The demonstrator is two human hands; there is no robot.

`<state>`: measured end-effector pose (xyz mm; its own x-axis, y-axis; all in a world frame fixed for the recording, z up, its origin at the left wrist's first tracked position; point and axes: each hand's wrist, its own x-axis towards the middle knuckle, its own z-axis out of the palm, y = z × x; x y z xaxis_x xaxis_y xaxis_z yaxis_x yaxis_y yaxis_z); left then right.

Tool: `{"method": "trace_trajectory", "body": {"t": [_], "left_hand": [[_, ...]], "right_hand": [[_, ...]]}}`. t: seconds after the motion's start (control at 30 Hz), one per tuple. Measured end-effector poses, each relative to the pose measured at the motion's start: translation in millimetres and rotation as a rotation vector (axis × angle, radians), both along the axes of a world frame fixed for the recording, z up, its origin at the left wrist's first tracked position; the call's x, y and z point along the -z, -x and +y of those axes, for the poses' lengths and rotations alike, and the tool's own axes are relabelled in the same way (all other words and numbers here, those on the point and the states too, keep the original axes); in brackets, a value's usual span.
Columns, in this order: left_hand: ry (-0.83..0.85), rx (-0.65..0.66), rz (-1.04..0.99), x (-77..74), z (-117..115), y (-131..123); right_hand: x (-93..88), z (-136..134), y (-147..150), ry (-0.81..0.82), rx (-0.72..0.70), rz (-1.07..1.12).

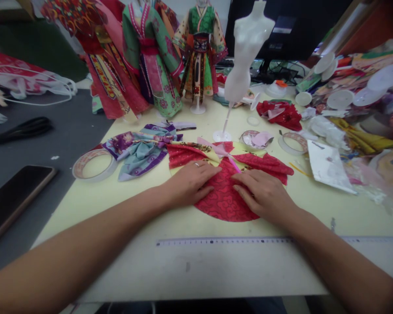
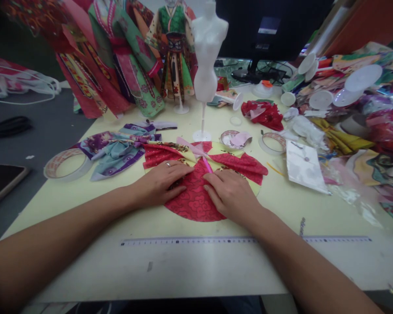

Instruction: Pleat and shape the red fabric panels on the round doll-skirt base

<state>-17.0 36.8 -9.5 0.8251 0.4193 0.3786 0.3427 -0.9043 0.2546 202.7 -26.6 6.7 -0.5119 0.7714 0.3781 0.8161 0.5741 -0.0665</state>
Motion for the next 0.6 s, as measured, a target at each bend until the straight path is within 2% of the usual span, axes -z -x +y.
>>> {"method": "trace_trajectory", "body": {"t": [0.4,0.6], "left_hand": [[0.034,0.007,-0.024,-0.3,-0.3,0.8],[0.183,-0.063,-0.238,-3.1,-3.5,-1.4]], "right_hand": [[-1.6,-0.5,0.8,-0.006,-0.014,-0.011],[-1.4,-0.7,1.0,-0.027,-0.030,0.004]]}}
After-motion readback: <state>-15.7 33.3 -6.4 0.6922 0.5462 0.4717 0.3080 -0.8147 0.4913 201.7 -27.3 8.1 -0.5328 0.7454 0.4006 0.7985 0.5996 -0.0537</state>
